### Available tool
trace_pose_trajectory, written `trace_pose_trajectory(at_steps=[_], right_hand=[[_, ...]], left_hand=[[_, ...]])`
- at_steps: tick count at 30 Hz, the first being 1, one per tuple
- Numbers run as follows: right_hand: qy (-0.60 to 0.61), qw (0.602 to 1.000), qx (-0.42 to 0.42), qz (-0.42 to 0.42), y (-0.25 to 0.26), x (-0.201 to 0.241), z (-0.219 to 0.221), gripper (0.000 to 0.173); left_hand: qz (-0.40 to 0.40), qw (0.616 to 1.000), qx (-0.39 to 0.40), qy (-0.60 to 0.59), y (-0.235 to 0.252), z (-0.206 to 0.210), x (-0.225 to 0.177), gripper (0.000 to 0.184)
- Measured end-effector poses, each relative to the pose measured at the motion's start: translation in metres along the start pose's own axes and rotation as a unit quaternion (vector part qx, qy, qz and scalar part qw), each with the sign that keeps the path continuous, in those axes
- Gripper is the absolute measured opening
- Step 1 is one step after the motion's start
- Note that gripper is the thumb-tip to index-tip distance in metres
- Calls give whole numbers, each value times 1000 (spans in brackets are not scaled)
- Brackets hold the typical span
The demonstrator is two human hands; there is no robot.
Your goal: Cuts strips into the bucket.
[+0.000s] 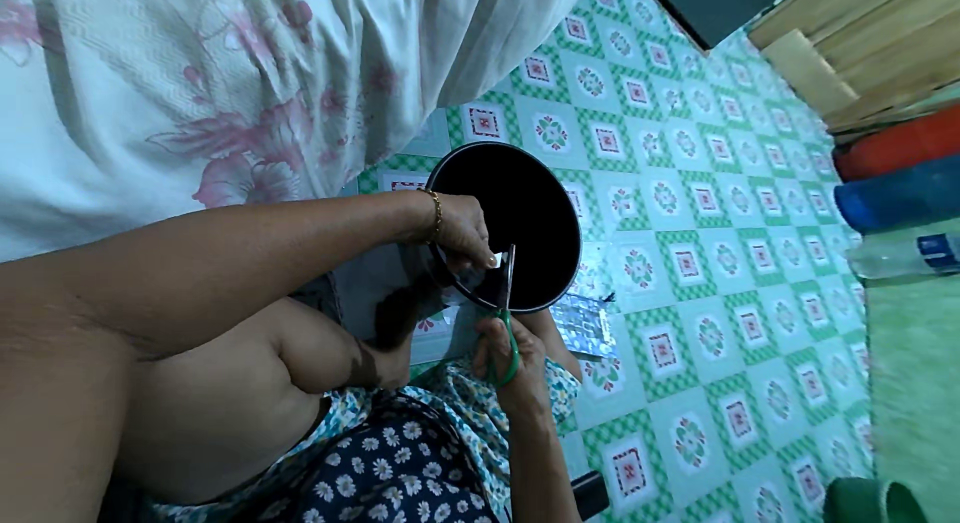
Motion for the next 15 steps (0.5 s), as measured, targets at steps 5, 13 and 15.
trace_pose_trajectory(at_steps=[5,13,15], right_hand=[[-84,993,75,18,-11,-1,1,29],[-127,990,65,13,-1,7,5,22],[-87,995,36,13,0,6,3,13]], left_hand=[[-10,1000,1,-20,0,-2,0,22],[-5,1000,8,-11,1,1,1,22],[-10,1000,5,-9,2,1,1,24]])
Point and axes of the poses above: each hand's wrist, its own y-axis towards the middle knuckle, its own z-axis out of the palm, x = y × z, the point moved 6 cm from there along y, towards the middle knuckle, and after that the axes turned 8 degrees about -y, right-handed, at the moved point
